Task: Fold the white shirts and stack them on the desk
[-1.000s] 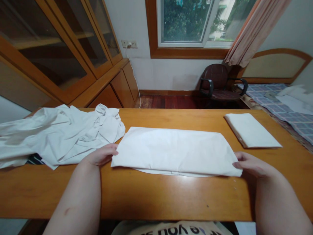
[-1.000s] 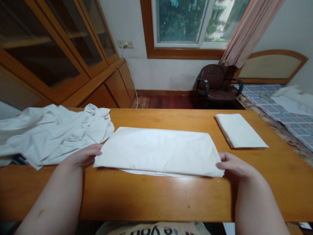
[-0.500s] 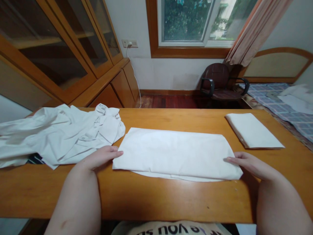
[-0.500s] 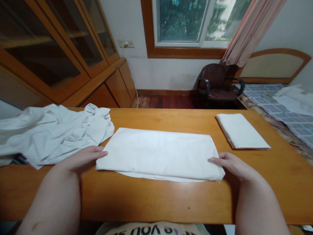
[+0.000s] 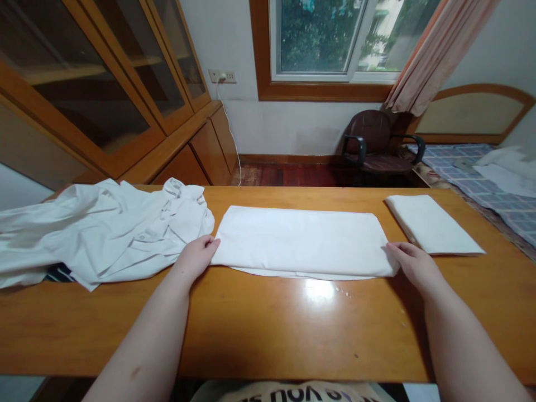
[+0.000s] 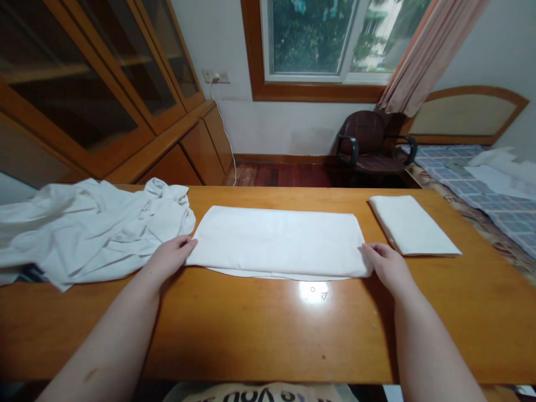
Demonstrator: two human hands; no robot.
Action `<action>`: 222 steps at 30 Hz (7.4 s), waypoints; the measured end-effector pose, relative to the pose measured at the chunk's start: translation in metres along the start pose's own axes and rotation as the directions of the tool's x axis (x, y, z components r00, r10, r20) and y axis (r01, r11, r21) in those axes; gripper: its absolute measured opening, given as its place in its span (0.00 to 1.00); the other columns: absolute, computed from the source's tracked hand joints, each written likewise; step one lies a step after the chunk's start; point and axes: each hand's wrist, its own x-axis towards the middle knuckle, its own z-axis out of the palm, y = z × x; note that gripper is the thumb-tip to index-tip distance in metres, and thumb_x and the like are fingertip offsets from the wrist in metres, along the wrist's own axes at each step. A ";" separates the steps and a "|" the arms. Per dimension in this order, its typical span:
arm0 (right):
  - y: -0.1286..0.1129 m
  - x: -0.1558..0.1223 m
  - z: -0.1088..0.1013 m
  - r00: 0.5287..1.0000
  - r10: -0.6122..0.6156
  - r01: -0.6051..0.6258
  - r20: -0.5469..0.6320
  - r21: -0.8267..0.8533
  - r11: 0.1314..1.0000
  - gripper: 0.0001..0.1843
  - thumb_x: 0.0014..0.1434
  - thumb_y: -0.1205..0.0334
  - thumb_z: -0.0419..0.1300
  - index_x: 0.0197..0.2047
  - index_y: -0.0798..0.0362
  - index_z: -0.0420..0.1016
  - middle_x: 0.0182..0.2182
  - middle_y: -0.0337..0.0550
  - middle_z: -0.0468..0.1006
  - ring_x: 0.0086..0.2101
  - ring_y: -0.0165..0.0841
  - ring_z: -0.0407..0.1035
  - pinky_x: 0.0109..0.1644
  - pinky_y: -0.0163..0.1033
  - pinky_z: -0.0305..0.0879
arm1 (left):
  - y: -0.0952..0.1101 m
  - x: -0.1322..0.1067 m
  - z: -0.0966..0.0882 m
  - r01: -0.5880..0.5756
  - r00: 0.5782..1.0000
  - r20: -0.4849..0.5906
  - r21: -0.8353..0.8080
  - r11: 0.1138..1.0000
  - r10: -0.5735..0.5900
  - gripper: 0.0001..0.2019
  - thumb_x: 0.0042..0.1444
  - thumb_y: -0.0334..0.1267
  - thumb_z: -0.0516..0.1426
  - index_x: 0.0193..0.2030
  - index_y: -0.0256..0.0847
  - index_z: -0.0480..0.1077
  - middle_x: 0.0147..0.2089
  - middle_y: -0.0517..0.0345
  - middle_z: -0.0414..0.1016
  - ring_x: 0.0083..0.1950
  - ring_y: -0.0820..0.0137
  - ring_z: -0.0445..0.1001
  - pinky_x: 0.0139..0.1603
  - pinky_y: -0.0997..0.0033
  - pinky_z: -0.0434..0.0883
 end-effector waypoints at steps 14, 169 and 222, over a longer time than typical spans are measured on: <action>-0.004 0.024 0.009 0.998 -0.055 0.056 0.015 -0.403 0.913 0.17 0.55 0.48 0.53 0.27 0.51 0.71 0.26 0.48 0.76 0.29 0.40 0.69 0.31 0.40 0.60 | 0.006 0.017 0.010 0.032 0.999 0.007 0.046 0.998 -0.032 0.16 0.53 0.50 0.49 0.33 0.41 0.71 0.33 0.53 0.76 0.35 0.61 0.73 0.33 0.69 0.63; -0.122 0.044 0.158 0.830 -0.488 0.549 0.270 -0.552 0.627 0.34 0.66 0.44 0.40 0.69 0.53 0.51 0.67 0.47 0.53 0.65 0.41 0.45 0.66 0.50 0.41 | 0.128 0.058 0.120 -0.289 0.939 -0.075 0.363 0.886 0.336 0.31 0.62 0.55 0.38 0.68 0.44 0.53 0.71 0.50 0.49 0.71 0.57 0.45 0.69 0.53 0.44; -0.017 0.098 0.033 0.952 -0.040 -0.060 -0.304 -0.315 0.947 0.22 0.53 0.49 0.55 0.35 0.59 0.79 0.32 0.58 0.79 0.37 0.46 0.72 0.41 0.46 0.65 | 0.033 0.037 0.021 0.124 0.963 -0.258 0.169 0.978 -0.078 0.20 0.58 0.42 0.46 0.45 0.35 0.75 0.45 0.39 0.77 0.48 0.53 0.74 0.47 0.59 0.69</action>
